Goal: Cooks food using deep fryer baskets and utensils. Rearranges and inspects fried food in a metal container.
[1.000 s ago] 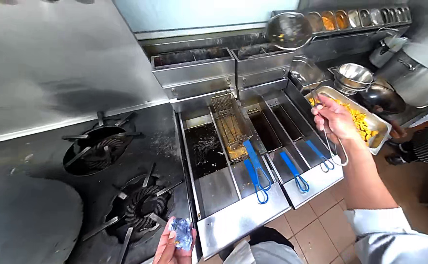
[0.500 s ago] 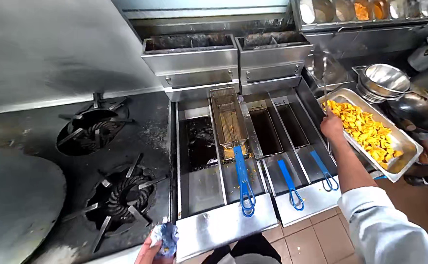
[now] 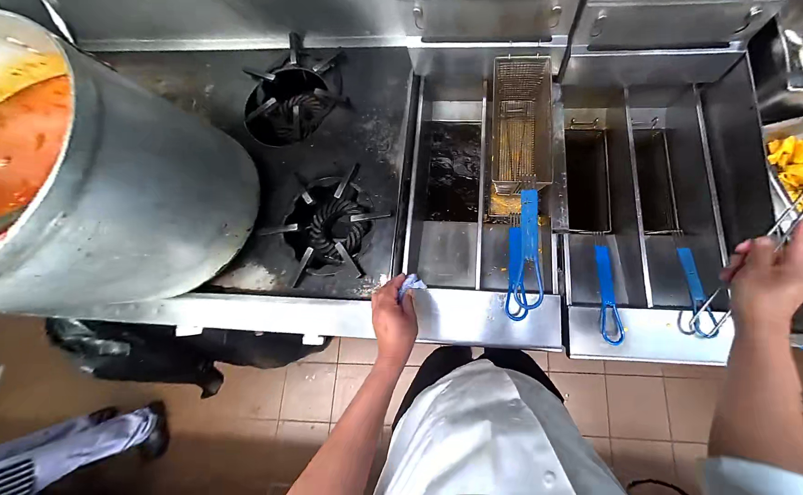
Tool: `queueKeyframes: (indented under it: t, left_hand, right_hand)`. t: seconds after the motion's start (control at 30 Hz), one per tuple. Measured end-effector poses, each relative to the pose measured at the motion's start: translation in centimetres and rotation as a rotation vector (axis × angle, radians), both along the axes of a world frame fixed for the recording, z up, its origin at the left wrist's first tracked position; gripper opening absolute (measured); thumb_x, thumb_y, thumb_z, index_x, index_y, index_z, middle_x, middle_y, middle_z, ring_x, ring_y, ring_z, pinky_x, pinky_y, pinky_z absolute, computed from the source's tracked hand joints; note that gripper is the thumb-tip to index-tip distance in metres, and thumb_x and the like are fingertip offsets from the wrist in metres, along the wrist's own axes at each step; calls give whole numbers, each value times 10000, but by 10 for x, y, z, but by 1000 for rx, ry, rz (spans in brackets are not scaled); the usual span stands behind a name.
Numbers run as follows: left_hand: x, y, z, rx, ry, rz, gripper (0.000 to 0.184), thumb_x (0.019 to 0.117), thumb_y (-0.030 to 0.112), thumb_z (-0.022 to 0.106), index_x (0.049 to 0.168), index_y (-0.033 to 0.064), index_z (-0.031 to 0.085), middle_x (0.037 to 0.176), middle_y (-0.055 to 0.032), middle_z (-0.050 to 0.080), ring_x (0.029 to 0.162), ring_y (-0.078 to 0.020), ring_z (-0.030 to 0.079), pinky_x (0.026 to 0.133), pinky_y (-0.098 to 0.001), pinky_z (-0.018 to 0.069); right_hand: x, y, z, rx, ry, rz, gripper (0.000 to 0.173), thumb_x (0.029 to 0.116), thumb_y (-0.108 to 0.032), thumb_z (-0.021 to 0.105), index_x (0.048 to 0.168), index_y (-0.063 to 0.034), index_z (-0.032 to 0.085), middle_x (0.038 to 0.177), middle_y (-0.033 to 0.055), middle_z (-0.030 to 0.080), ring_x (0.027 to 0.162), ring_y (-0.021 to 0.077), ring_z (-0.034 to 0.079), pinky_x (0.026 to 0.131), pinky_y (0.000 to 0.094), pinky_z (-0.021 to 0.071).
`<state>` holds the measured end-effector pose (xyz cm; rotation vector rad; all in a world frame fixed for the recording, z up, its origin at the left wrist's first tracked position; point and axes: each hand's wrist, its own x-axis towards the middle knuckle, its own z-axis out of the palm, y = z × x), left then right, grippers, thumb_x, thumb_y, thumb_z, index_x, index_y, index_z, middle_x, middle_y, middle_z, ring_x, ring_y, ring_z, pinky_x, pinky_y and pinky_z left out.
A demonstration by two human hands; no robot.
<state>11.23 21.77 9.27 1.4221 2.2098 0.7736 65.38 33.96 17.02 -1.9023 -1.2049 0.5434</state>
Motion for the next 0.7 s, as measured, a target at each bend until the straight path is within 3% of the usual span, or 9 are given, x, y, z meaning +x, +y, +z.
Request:
queueKeyframes:
  t: [0.03, 0.1, 0.2, 0.27, 0.43, 0.57, 0.7]
  left_hand:
    - [-1, -4, -16, -39, 143, -39, 325, 1021, 112, 575, 1322, 11, 645, 1300, -201, 658, 1220, -370, 612, 1073, -547, 472]
    - [-1, -10, -47, -126, 307, -69, 332, 1040, 170, 555, 1320, 19, 652, 1281, -226, 657, 1223, -423, 604, 1060, -574, 478]
    - [20, -4, -69, -166, 313, -88, 359, 1051, 219, 537, 1306, -5, 655, 1243, -272, 652, 1187, -460, 612, 1011, -589, 504]
    - [58, -3, -79, -168, 261, -188, 356, 1052, 201, 519, 1314, 0, 652, 1281, -250, 644, 1200, -423, 621, 999, -556, 530]
    - [140, -3, -93, 52, 160, -542, 298, 972, 42, 590, 1244, 29, 711, 1283, -161, 678, 1195, -340, 639, 1007, -474, 542]
    - [118, -21, -102, 169, 156, -783, 315, 981, 49, 584, 1259, 111, 719, 1324, -66, 680, 1234, -250, 632, 1053, -415, 524]
    - [61, -25, -91, 31, 169, -553, 266, 997, 102, 579, 1211, 78, 734, 1260, -107, 696, 1220, -285, 635, 1064, -448, 516]
  right_hand:
    - [-12, -21, -7, -5, 34, 8, 586, 1105, -244, 417, 1643, -149, 204, 1015, 123, 646, 616, 176, 595, 551, 405, 558]
    - [-32, -58, -18, -21, 117, 13, 586, 1102, -210, 413, 1645, -160, 199, 991, 102, 637, 581, 164, 579, 508, 374, 542]
    - [-51, -96, -28, -16, 204, 21, 591, 1080, -155, 437, 1638, -154, 244, 929, 71, 638, 527, 137, 560, 449, 323, 522]
    - [-56, -110, -24, -42, 207, 32, 597, 1069, -145, 450, 1634, -126, 257, 912, 62, 648, 515, 123, 564, 436, 301, 521]
    - [-54, -102, -8, -126, 245, 30, 584, 1068, -162, 443, 1626, -128, 274, 904, 48, 640, 511, 105, 555, 440, 277, 517]
    - [-55, -83, -4, -178, 252, -10, 560, 1086, -152, 425, 1627, -155, 279, 908, 49, 633, 516, 104, 545, 441, 281, 505]
    - [-49, -75, -8, -282, 160, -37, 549, 1088, -133, 440, 1620, -148, 305, 878, 65, 645, 493, 117, 532, 426, 298, 486]
